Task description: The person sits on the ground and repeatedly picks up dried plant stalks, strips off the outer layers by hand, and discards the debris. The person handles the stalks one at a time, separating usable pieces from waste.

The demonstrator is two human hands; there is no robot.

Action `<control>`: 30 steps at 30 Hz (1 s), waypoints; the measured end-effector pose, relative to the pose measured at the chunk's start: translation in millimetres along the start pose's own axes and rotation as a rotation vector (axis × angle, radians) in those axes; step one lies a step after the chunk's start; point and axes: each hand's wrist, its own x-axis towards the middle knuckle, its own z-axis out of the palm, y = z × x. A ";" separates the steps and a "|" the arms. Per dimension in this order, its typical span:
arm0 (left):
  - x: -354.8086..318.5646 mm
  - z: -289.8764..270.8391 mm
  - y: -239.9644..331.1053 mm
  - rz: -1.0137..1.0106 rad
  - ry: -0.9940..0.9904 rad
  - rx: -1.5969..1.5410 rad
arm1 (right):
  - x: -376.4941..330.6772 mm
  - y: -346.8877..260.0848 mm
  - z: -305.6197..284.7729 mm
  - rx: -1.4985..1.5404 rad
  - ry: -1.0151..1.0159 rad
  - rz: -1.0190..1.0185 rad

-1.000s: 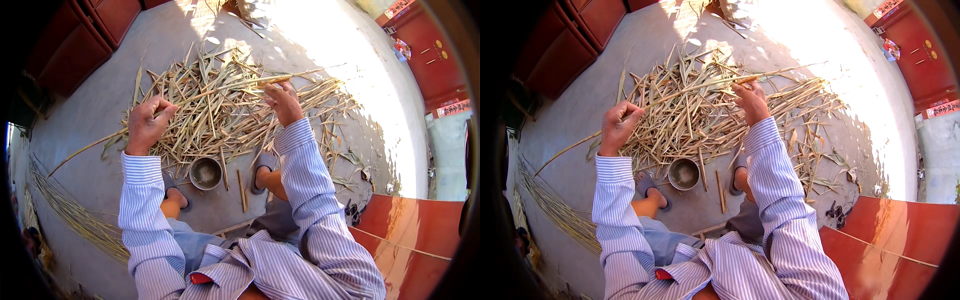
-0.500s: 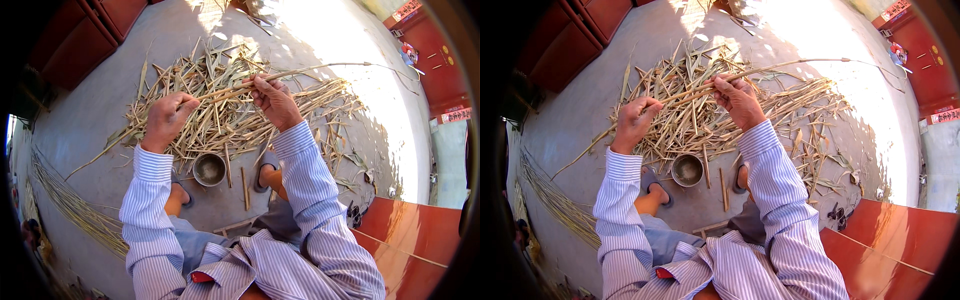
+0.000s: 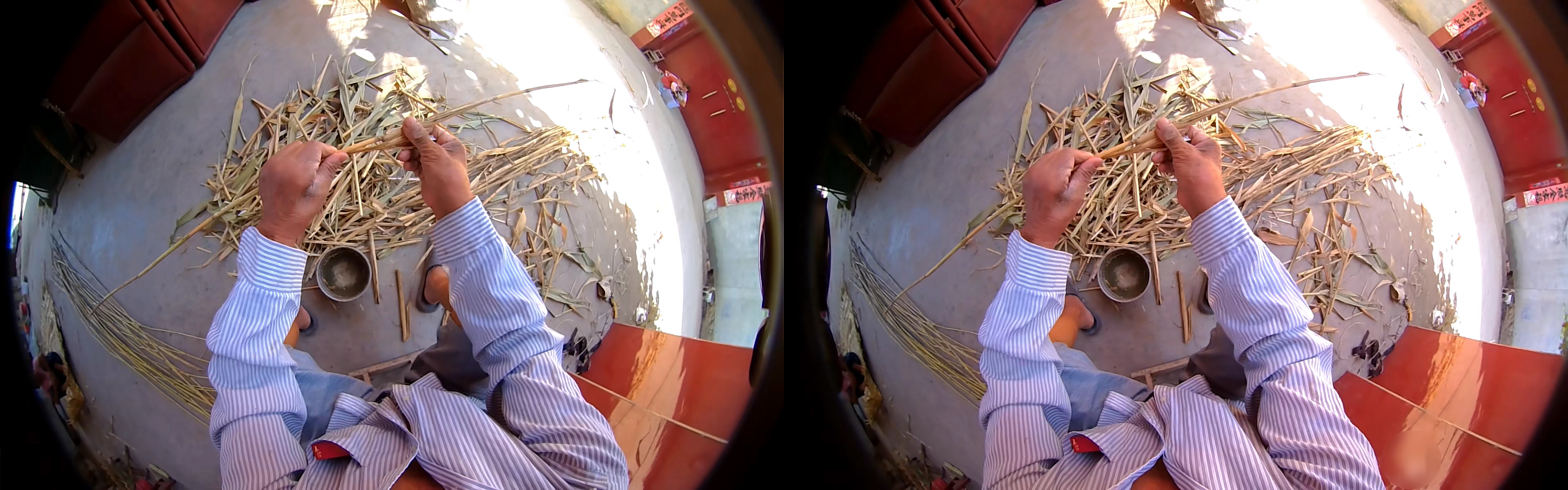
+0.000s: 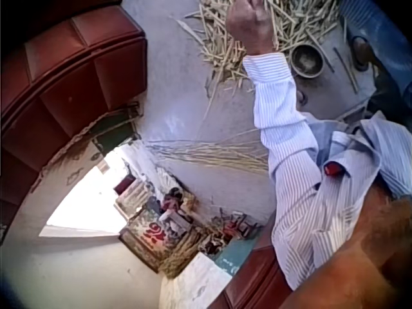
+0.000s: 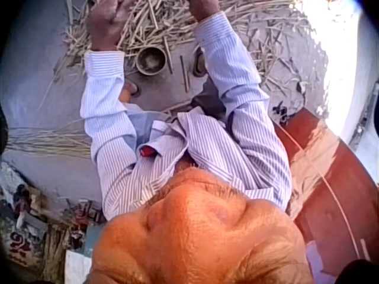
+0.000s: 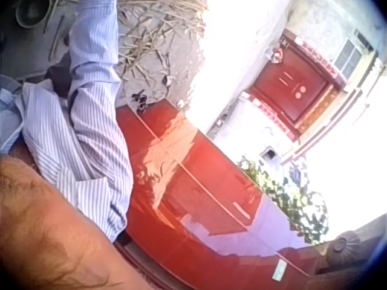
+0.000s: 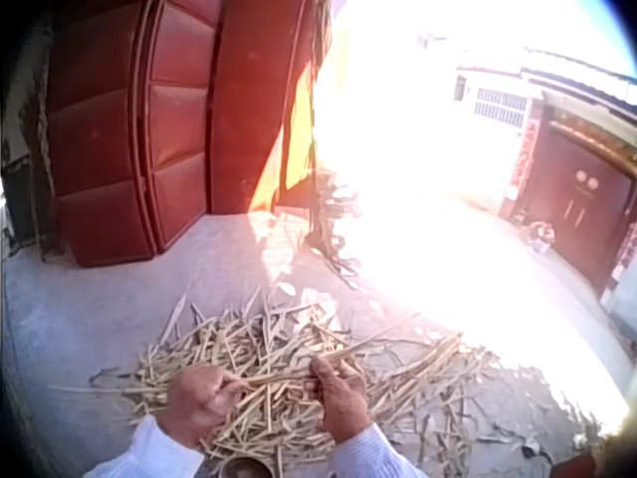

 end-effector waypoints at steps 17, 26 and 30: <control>-24.8 -60.0 -58.1 -0.476 -0.375 -0.441 | 37.3 -44.3 -86.5 0.445 -0.142 -0.011; 4.0 -4.5 0.5 -0.210 -0.214 -0.326 | 3.4 -12.2 -8.4 0.237 -0.314 0.025; 2.0 10.2 6.4 -0.166 -0.126 -0.191 | -1.3 -4.5 4.2 0.163 -0.144 -0.033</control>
